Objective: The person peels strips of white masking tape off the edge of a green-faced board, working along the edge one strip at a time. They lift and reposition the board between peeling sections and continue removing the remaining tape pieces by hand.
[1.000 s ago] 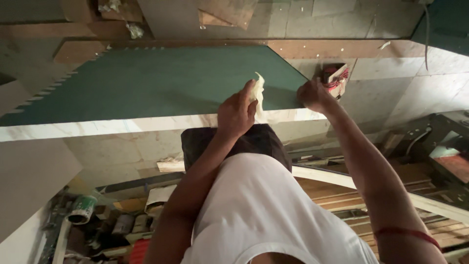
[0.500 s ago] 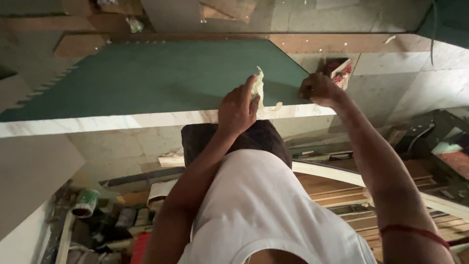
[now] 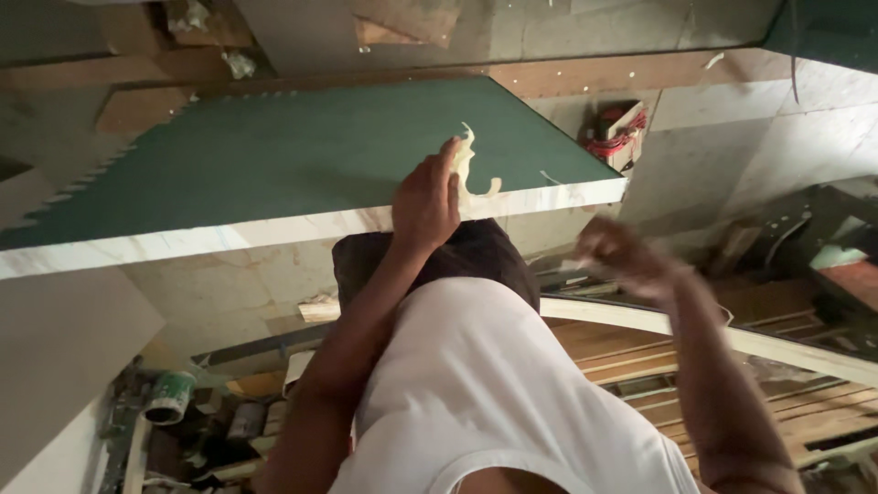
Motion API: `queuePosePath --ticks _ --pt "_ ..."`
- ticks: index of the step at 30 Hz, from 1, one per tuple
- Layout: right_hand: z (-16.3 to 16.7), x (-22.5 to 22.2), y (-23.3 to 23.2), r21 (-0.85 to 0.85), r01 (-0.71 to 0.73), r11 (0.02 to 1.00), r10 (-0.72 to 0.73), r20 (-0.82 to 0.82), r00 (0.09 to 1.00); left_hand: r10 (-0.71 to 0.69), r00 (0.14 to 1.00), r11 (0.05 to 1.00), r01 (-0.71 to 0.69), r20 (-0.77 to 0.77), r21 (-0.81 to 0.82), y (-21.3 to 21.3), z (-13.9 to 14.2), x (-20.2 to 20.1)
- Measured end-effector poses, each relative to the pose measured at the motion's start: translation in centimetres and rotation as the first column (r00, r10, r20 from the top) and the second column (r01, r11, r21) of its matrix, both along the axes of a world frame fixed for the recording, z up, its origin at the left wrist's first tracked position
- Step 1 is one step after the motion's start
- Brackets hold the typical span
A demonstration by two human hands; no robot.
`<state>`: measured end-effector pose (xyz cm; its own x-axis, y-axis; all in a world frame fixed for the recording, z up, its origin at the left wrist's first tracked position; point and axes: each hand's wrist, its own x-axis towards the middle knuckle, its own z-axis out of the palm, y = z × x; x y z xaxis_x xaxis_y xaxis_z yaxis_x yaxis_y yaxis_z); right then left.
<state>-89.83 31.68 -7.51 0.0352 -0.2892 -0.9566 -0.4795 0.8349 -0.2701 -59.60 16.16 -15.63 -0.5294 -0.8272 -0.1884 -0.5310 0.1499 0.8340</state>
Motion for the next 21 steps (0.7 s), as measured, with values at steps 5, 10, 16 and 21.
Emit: queuePosePath --ticks 5,10,16,21 --pt "-1.1 3.7 2.5 -0.361 -0.28 0.889 0.186 -0.272 0.944 -0.01 0.997 0.999 0.008 -0.076 -0.032 -0.5 0.1 0.2" --pt "-4.3 0.3 -4.1 -0.673 -0.037 0.739 -0.173 -0.242 0.955 -0.011 0.997 0.999 0.008 -0.081 -0.031 -0.1 0.1 0.4" --pt "-10.4 0.3 -11.4 -0.323 -0.314 0.893 0.302 -0.089 0.949 -0.003 1.0 0.99 0.001 -0.013 -0.139 -0.3 -0.5 0.0" --pt "-10.3 0.2 -10.5 -0.418 -0.326 0.848 0.318 -0.089 0.944 -0.006 0.999 0.99 0.011 0.035 -0.138 -0.3 -1.0 -0.2"
